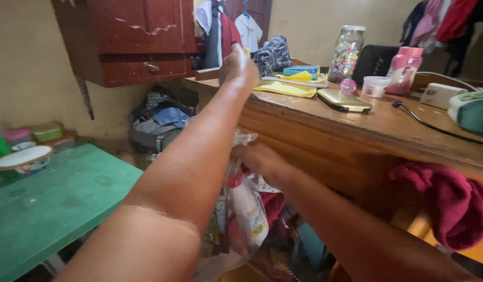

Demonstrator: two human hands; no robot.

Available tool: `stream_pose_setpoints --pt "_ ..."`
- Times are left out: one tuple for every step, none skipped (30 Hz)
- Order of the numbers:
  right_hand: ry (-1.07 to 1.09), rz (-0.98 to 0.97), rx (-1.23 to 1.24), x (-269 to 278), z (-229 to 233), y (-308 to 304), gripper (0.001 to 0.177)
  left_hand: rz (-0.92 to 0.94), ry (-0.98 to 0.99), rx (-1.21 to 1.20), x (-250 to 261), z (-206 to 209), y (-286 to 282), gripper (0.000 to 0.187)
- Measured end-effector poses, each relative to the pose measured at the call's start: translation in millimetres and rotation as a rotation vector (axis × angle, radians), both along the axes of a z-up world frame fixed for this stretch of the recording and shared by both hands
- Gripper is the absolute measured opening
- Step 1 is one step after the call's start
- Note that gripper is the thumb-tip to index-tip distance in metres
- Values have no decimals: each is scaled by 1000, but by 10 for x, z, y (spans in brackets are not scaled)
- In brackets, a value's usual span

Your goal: The person walks through a garage area holding a broom, then enters a kitchen and places the broom against a wall. They move a plastic chair, wipe a pot lid with a cloth, and gather various small items from a basket and countertop into a plastic bag. The person then carries the bag to a wooden cabinet and places it inside.

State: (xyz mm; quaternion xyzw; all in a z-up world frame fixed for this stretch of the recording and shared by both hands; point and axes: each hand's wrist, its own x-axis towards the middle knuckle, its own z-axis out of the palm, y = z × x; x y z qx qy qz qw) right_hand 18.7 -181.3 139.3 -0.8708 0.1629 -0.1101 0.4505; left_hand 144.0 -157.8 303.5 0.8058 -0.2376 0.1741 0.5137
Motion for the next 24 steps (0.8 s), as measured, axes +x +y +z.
stream_pose_setpoints --pt "18 0 19 21 -45 -55 41 -25 -31 -69 -33 -11 -78 36" --pt "35 0 38 49 -89 -107 43 -74 20 -90 -88 -8 -158 36" --pt "54 4 56 90 -132 -147 45 -120 72 -113 -151 17 -230 45" --pt "-68 143 116 63 -204 -201 41 -165 123 -135 -226 33 -292 61" --pt "-189 284 174 -14 -285 -262 41 -187 92 -133 -309 44 -343 58" --pt "-309 427 231 -50 -343 -293 43 -208 62 -132 -392 56 -389 55" --pt "-362 464 299 -45 -382 -295 46 -230 31 -131 -453 63 -413 52" --pt "-415 501 366 -50 -412 -282 49 -203 -66 -66 -503 48 -422 37" --pt "-471 536 433 -65 -423 -261 52 -178 -165 -2 -562 28 -432 35" --pt "-457 467 419 -76 -416 -227 53 -151 -264 61 -595 21 -427 46" --pt "-442 399 407 -81 -399 -184 55 -177 -267 55 -609 16 -415 44" --pt "-427 330 394 -94 -370 -143 56 -202 -270 49 -615 6 -396 42" --pt "-438 358 384 -107 -326 -102 56 -221 -274 42 -582 9 -347 40" --pt "-448 386 373 -150 -281 -80 55 -224 -269 32 -551 7 -302 42" --pt "-458 416 363 -176 -228 -67 55 -226 -265 22 -525 2 -265 45" --pt "-407 302 359 -122 -151 -53 54 -228 -261 13 -501 -1 -239 48" --pt "-357 185 356 -43 -71 -49 54 -233 -224 -37 -466 -18 -216 52" --pt "-306 68 352 16 0 -60 53 -237 -186 -87 -399 -44 -177 56" --pt "-370 248 292 52 70 -85 52 -237 -149 -136 -313 -49 -135 60" --pt "-430 429 229 70 146 -122 52 -213 -123 -132 -237 -53 -108 60" --pt "-487 611 164 114 221 -136 51 -187 -98 -128 -152 -67 -77 59" --pt "-502 580 29 198 302 -122 50 -160 -73 -124 -72 -70 -64 59" --pt "-516 543 -103 271 373 -102 48 -145 -96 -94 -11 -76 -84 57" --pt "-529 504 -235 308 424 -75 46 -129 -119 -64 48 -86 -116 55"
